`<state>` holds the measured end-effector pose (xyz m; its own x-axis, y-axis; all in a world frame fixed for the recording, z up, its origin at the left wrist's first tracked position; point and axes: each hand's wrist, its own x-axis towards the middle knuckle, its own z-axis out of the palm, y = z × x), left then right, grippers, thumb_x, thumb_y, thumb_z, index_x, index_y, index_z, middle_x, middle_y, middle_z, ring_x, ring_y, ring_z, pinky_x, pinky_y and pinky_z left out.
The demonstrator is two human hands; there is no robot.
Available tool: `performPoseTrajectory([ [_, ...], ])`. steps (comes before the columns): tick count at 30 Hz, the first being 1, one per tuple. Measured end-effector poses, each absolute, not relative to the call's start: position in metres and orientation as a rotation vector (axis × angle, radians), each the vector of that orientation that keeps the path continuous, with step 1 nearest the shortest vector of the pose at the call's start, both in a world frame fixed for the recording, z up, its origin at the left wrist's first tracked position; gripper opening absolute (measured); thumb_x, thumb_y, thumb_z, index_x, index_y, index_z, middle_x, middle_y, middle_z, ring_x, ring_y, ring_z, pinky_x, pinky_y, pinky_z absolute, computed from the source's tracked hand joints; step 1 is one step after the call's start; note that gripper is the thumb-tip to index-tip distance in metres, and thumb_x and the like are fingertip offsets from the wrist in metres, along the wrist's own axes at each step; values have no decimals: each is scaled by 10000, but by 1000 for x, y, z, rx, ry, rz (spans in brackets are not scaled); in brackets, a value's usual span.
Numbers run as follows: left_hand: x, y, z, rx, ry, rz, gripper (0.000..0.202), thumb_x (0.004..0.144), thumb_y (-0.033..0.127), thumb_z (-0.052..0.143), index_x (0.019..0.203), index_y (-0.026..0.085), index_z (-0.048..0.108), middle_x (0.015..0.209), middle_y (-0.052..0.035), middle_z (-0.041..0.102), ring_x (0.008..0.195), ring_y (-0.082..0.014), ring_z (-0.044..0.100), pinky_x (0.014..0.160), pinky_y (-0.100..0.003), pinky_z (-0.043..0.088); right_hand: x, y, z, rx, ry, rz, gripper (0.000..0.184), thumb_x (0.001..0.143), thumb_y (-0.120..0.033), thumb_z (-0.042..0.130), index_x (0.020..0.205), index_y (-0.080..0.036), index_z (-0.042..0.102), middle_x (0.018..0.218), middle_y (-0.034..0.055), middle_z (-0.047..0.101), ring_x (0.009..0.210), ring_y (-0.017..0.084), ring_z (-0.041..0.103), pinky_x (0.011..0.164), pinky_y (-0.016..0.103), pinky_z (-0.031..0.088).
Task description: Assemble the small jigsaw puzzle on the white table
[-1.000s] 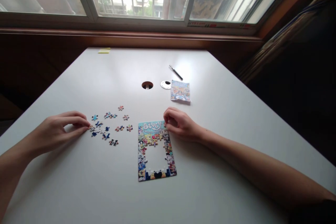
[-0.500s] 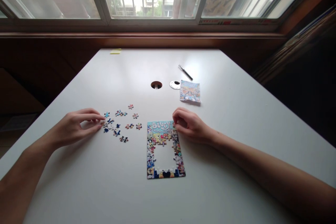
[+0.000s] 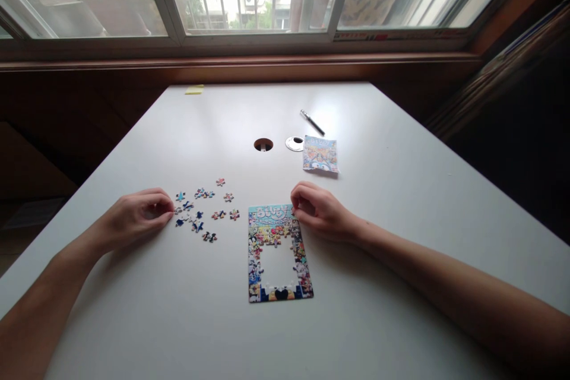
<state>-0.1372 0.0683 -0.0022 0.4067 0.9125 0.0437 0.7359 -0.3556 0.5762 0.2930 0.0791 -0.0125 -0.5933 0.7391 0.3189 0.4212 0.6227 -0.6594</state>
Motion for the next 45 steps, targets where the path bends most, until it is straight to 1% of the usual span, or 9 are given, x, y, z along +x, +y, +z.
performPoseTrajectory([
  [6,-138,66,1,2227,1426,554,255,844,423,670,959,202,723,1018,-69,654,835,-184,615,688,-248,523,293,79,-14,-903,-2262,710,176,766,-36,526,828,-196,485,838,18,493,745,144,443,680,284,379],
  [16,-140,68,-3,2152,1454,434,249,872,427,627,919,183,647,1012,-57,630,780,-166,596,669,-246,508,292,80,-14,-904,-2261,694,173,769,-37,528,828,-192,481,836,14,489,746,139,443,680,280,378],
  [21,-141,69,-1,2161,1504,457,305,882,474,606,996,198,670,1099,-71,613,824,-178,616,733,-259,527,292,80,-14,-904,-2267,697,167,771,-42,529,829,-191,484,837,16,490,741,139,438,674,280,377],
  [26,-139,67,0,2244,1486,409,273,927,439,552,976,187,645,1127,-67,594,876,-184,619,787,-266,521,293,79,-13,-910,-2264,702,169,766,-39,530,827,-190,487,839,17,492,749,141,445,678,282,382],
  [31,-144,69,-6,2169,1515,501,247,899,424,614,960,184,626,921,-25,638,736,-147,585,620,-208,474,293,80,-14,-910,-2268,704,182,758,-29,531,832,-190,487,836,12,486,743,137,440,678,279,379],
  [36,-134,68,-3,1955,1357,1058,183,888,306,654,1002,174,601,738,8,599,674,-135,585,638,-240,512,289,79,-12,-898,-2278,694,193,746,-15,532,823,-187,490,822,10,486,742,138,443,675,276,376],
  [40,-75,53,12,1946,1260,1390,90,903,215,626,973,161,644,742,-11,628,671,-132,609,657,-262,530,286,79,-10,-865,-2291,678,186,752,-19,533,823,-187,495,826,13,498,754,142,452,688,279,380],
  [43,-15,40,19,2048,1087,1303,118,844,147,680,954,169,644,856,-47,660,775,-153,641,695,-274,553,287,79,-11,-857,-2282,670,188,753,-19,531,826,-188,494,824,11,498,755,142,452,692,279,379],
  [45,21,33,18,2190,926,1205,147,816,103,696,933,176,645,829,-39,660,763,-144,636,697,-272,550,288,80,-12,-858,-2273,667,190,751,-20,529,825,-190,491,822,9,494,753,142,449,688,278,375],
])
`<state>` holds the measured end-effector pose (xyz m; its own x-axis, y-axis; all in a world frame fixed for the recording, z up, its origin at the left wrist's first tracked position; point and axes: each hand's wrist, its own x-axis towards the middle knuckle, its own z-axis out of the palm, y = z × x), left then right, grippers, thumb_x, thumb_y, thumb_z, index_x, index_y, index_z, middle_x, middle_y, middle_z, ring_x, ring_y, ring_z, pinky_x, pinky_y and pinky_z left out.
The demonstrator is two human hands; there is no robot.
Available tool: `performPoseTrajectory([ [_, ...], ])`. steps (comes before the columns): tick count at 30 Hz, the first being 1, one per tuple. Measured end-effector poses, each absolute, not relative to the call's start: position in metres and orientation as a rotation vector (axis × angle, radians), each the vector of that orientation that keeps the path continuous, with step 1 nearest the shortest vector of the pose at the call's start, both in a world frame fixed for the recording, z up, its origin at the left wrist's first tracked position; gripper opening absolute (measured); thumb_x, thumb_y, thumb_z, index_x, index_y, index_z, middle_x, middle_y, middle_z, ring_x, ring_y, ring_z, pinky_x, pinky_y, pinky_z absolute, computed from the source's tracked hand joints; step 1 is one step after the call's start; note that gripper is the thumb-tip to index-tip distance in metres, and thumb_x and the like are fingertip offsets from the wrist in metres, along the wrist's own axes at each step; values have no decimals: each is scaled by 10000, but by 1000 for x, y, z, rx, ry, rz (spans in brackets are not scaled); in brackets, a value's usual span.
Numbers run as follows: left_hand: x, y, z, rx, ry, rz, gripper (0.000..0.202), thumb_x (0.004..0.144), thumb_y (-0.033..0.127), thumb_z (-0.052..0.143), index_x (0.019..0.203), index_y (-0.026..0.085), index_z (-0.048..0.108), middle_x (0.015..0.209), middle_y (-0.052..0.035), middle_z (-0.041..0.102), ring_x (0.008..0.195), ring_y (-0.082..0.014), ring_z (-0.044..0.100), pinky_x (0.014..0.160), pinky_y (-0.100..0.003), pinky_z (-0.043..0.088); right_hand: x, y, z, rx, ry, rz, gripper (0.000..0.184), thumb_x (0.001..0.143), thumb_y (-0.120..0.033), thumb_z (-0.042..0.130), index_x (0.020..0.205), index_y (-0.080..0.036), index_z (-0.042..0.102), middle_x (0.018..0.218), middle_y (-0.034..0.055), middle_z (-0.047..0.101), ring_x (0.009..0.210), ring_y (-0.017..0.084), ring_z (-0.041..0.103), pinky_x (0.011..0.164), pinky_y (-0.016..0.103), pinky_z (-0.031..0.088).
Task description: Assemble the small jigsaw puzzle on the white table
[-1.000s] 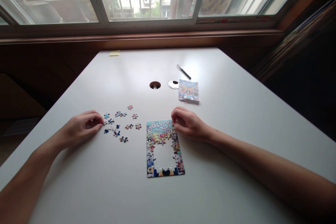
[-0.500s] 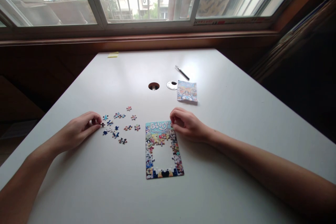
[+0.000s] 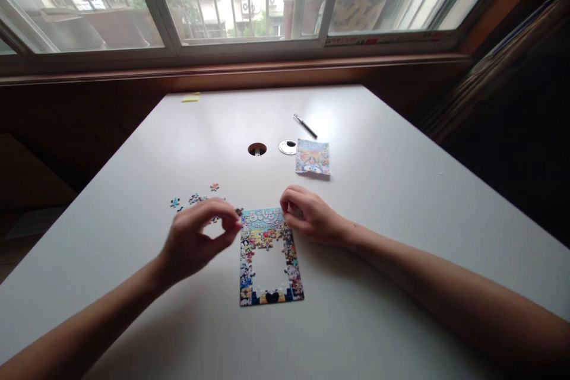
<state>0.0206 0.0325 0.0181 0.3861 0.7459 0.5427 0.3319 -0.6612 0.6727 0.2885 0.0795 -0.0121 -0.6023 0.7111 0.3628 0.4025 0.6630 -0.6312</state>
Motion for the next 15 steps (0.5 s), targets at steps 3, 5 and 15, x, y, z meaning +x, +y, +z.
performPoseTrajectory([
  [3,54,25,7,2315,704,1238,196,835,30,647,962,177,628,856,-37,666,774,-125,637,694,-257,548,291,80,-13,-867,-2255,661,177,757,-34,528,819,-193,486,812,7,482,747,145,443,680,279,371],
  [5,62,22,-2,2291,652,1270,217,843,23,646,1000,166,597,834,-37,652,760,-122,624,676,-257,544,291,80,-14,-866,-2250,664,170,758,-40,526,816,-195,483,808,7,480,744,146,441,677,280,371],
  [15,47,23,-9,2358,700,1231,199,837,59,696,990,176,648,852,-34,636,768,-131,611,688,-281,536,291,79,-11,-851,-2249,692,171,746,-37,522,821,-190,501,821,21,510,759,152,461,692,286,391],
])
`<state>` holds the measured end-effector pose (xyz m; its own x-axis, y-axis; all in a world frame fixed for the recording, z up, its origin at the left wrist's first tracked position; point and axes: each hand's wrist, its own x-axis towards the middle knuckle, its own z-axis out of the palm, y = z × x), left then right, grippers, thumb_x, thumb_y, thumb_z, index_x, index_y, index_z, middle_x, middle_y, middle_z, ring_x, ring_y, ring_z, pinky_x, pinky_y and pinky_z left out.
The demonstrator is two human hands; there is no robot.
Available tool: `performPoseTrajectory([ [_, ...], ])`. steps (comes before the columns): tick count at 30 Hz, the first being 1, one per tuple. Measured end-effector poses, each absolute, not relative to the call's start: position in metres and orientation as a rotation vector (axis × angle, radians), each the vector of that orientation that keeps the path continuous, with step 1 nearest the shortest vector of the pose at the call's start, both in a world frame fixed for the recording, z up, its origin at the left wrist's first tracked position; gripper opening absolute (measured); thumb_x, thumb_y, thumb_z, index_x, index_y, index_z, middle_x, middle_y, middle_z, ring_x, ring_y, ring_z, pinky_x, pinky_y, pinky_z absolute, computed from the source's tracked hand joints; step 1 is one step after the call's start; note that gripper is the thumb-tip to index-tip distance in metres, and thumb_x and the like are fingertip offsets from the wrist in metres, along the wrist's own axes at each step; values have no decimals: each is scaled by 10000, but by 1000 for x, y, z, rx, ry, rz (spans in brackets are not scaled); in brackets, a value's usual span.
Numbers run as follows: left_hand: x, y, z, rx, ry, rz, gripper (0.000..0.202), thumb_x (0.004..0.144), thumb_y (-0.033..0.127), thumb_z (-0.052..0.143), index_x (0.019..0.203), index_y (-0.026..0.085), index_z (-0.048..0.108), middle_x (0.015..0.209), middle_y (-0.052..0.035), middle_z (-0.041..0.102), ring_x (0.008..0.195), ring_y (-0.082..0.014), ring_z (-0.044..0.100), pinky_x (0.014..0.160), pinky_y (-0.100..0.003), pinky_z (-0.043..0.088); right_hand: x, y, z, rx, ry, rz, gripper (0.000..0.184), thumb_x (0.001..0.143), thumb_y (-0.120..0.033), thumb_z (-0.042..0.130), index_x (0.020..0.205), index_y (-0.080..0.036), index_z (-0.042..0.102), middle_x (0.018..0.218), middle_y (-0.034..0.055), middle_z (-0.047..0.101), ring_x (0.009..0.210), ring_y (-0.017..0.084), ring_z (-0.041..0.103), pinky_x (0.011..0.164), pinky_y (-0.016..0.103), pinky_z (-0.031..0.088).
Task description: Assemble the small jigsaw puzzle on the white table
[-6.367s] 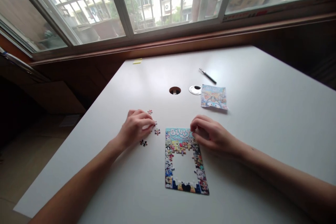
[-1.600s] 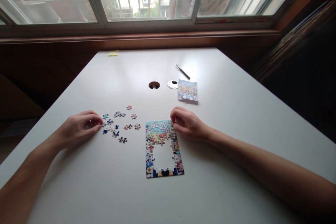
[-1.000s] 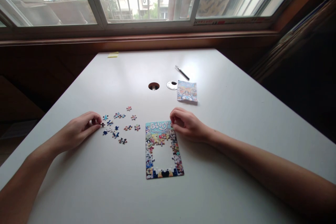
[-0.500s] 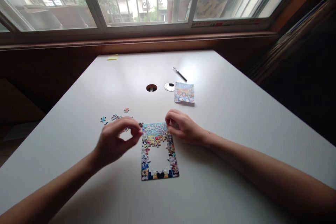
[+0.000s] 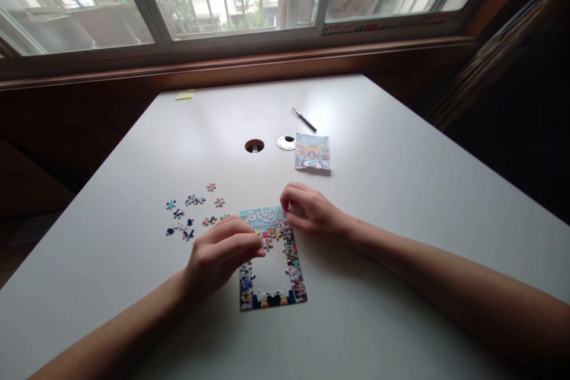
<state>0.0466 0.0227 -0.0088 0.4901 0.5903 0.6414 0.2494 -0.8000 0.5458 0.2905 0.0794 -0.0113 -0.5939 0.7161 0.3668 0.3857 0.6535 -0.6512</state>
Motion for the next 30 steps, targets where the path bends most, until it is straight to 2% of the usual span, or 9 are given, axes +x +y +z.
performPoseTrajectory([
  [4,51,24,-7,2396,734,1160,149,849,76,691,962,168,660,874,-44,629,766,-128,601,662,-266,522,291,79,-12,-847,-2251,695,170,746,-35,523,821,-187,507,816,16,507,739,143,453,681,280,389],
  [12,55,28,-6,2567,614,950,170,893,122,644,1057,165,631,919,-72,676,881,-182,609,776,-333,535,291,81,-15,-798,-2286,677,188,728,-25,529,805,-194,499,817,17,507,742,146,448,688,281,394],
  [21,57,27,-3,2644,647,896,59,918,154,609,943,189,649,863,-46,638,819,-158,584,735,-295,504,292,82,-20,-765,-2356,617,161,756,-46,555,795,-197,514,827,23,527,773,158,457,723,300,402],
  [24,60,26,1,2661,666,856,101,940,143,565,871,173,633,817,-45,608,755,-145,543,685,-282,478,292,82,-20,-769,-2352,617,162,755,-43,556,792,-195,515,827,24,530,776,157,458,720,296,402],
  [30,58,26,-2,2607,670,888,69,916,120,599,947,172,632,861,-56,643,799,-160,579,727,-300,493,292,82,-20,-765,-2353,613,169,748,-40,564,791,-196,515,821,23,530,769,158,458,724,297,406],
])
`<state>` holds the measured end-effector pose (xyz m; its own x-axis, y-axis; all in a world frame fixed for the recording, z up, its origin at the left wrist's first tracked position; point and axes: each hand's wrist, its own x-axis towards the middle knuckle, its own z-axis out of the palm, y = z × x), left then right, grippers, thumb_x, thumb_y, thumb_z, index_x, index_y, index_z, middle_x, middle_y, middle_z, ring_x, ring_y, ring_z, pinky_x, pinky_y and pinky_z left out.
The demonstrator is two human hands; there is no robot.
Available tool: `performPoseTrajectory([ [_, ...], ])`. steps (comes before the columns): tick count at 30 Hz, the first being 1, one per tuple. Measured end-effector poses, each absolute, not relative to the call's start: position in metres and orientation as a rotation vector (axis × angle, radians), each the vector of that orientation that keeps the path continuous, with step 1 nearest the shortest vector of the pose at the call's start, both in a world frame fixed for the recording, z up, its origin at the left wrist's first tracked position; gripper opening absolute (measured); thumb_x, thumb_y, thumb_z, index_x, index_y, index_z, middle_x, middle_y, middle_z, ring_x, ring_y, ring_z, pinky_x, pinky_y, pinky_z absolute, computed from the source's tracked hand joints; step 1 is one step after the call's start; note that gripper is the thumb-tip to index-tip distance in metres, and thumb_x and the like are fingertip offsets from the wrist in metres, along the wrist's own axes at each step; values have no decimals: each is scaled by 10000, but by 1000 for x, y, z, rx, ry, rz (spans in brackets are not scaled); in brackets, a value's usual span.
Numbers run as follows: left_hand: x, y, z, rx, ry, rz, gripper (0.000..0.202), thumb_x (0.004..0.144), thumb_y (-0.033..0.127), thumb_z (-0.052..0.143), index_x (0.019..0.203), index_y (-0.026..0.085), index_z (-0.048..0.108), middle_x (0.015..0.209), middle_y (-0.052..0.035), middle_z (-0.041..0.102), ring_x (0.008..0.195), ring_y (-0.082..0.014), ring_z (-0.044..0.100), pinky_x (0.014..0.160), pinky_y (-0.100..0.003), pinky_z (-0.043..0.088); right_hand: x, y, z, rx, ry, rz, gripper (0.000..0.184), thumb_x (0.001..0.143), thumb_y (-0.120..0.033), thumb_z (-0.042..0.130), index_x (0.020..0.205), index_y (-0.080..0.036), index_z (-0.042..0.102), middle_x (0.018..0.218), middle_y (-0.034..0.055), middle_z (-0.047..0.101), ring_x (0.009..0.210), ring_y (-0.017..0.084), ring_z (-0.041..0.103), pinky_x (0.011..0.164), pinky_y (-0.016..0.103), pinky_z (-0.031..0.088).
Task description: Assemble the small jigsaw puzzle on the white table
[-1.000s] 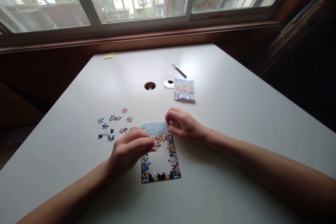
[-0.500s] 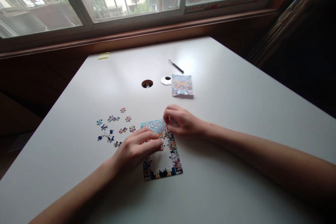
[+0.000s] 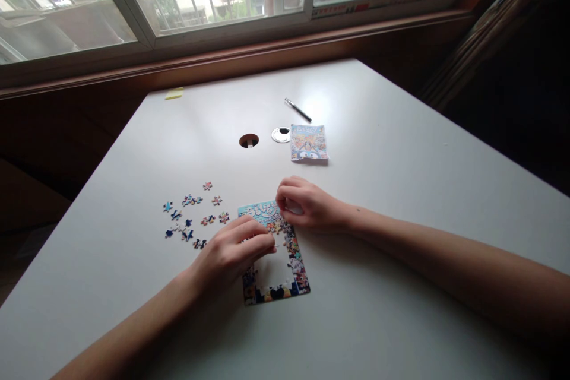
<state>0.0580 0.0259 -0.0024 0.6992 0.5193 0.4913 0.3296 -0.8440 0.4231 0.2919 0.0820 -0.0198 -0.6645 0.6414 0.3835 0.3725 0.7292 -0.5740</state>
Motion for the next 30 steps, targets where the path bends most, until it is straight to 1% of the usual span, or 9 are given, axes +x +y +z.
performPoseTrajectory([
  [4,56,27,-5,2605,680,874,90,918,129,598,981,173,645,934,-73,666,869,-178,606,764,-319,512,292,83,-20,-761,-2355,613,167,753,-44,570,793,-197,516,819,24,533,767,160,459,723,301,407],
  [9,60,28,-9,2625,706,872,111,908,122,608,1002,171,642,969,-79,675,902,-190,597,775,-339,521,292,83,-20,-760,-2349,609,156,760,-56,580,800,-196,522,823,26,540,769,162,467,719,302,409],
  [16,71,30,-12,2682,768,810,160,933,111,568,1046,189,651,961,-68,667,875,-186,572,766,-352,504,291,83,-22,-752,-2343,592,149,764,-58,580,796,-194,529,825,24,549,764,158,473,722,300,407],
  [19,72,30,-12,2677,777,781,177,950,123,546,1067,201,653,966,-69,668,895,-191,574,780,-356,505,290,83,-22,-749,-2344,589,153,757,-55,586,789,-194,529,815,22,548,756,157,472,720,299,405],
  [30,72,29,-12,2673,790,761,187,946,112,554,1085,193,649,985,-65,664,917,-191,560,805,-355,504,290,83,-21,-758,-2359,588,154,760,-50,579,793,-192,529,814,20,542,764,157,467,727,294,397],
])
